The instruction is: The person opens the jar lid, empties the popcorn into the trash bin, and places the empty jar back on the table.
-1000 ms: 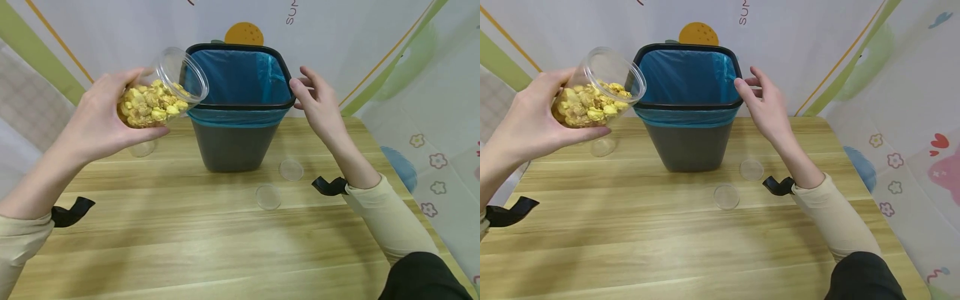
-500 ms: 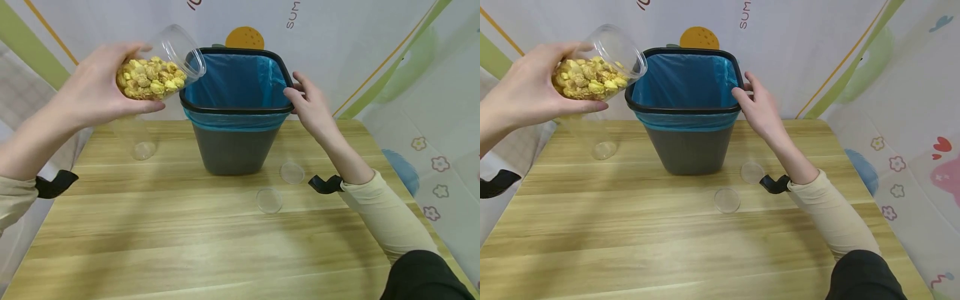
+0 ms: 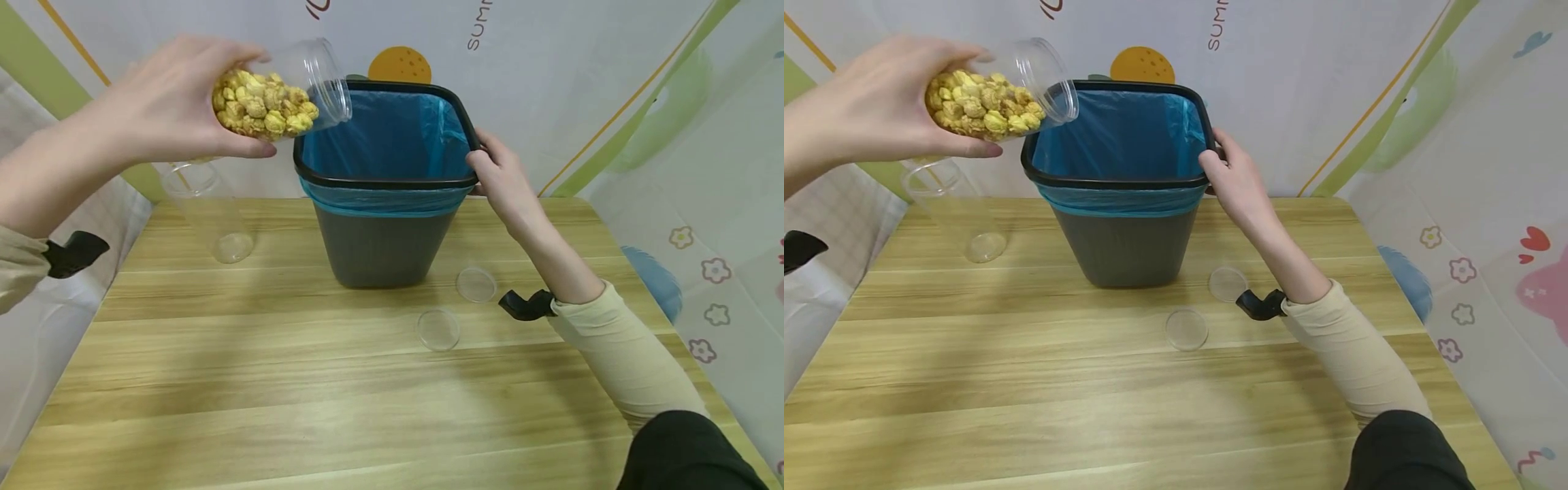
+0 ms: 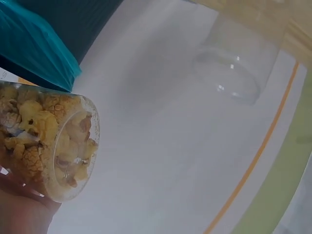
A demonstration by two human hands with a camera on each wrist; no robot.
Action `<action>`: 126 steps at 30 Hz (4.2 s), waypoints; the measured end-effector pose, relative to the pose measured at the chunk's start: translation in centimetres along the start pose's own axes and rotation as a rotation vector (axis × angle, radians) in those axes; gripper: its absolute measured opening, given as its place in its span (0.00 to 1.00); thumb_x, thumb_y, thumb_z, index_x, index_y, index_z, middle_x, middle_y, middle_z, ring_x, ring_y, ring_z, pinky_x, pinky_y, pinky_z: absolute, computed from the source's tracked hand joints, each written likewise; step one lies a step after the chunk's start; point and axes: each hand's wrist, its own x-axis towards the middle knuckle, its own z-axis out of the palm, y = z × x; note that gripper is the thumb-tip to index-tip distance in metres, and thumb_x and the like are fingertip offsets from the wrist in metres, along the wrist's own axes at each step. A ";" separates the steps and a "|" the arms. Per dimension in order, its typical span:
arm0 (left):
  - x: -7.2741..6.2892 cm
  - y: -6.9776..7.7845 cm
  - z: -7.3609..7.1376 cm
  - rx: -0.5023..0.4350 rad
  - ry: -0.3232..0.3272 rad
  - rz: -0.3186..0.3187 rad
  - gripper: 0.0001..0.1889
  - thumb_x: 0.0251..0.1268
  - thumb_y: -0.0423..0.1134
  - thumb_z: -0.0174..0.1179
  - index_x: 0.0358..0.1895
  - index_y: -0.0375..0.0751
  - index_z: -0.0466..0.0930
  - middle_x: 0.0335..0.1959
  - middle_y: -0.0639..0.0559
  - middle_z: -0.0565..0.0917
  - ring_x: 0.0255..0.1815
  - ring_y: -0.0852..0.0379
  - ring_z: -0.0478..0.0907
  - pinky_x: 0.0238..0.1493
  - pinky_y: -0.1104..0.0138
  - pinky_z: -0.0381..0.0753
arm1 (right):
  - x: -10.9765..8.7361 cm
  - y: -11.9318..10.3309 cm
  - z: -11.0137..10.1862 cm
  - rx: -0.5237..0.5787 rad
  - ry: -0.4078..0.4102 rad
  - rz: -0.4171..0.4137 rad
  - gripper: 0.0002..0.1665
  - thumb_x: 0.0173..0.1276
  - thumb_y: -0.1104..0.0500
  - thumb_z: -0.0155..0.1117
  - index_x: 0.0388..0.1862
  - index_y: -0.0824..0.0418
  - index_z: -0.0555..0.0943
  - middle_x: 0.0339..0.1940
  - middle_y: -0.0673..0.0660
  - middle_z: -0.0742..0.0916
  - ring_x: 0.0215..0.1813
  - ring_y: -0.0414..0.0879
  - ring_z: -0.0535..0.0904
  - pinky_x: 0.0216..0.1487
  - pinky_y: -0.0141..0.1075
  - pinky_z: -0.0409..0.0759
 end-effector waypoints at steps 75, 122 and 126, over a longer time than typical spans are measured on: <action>5.5 4.0 -1.6 0.854 -0.009 0.393 0.55 0.42 0.37 0.83 0.75 0.41 0.58 0.70 0.24 0.66 0.71 0.29 0.61 0.78 0.38 0.57 | 0.5 -0.3 0.8 0.042 -0.005 0.023 0.34 0.75 0.52 0.39 0.80 0.45 0.65 0.75 0.55 0.74 0.67 0.50 0.75 0.65 0.54 0.81; 5.1 4.2 -1.8 0.965 0.041 0.455 0.41 0.60 0.26 0.66 0.76 0.42 0.56 0.67 0.24 0.67 0.67 0.29 0.63 0.77 0.39 0.60 | 0.4 -0.5 0.9 0.050 -0.015 0.029 0.35 0.75 0.52 0.38 0.80 0.45 0.65 0.77 0.54 0.73 0.67 0.48 0.75 0.67 0.54 0.80; 4.8 3.9 -1.9 0.883 0.052 0.416 0.47 0.52 0.28 0.73 0.76 0.43 0.56 0.70 0.25 0.66 0.70 0.30 0.61 0.77 0.38 0.60 | 0.3 -0.5 1.0 0.048 -0.009 0.023 0.34 0.75 0.52 0.39 0.79 0.45 0.66 0.75 0.54 0.74 0.65 0.48 0.76 0.66 0.54 0.81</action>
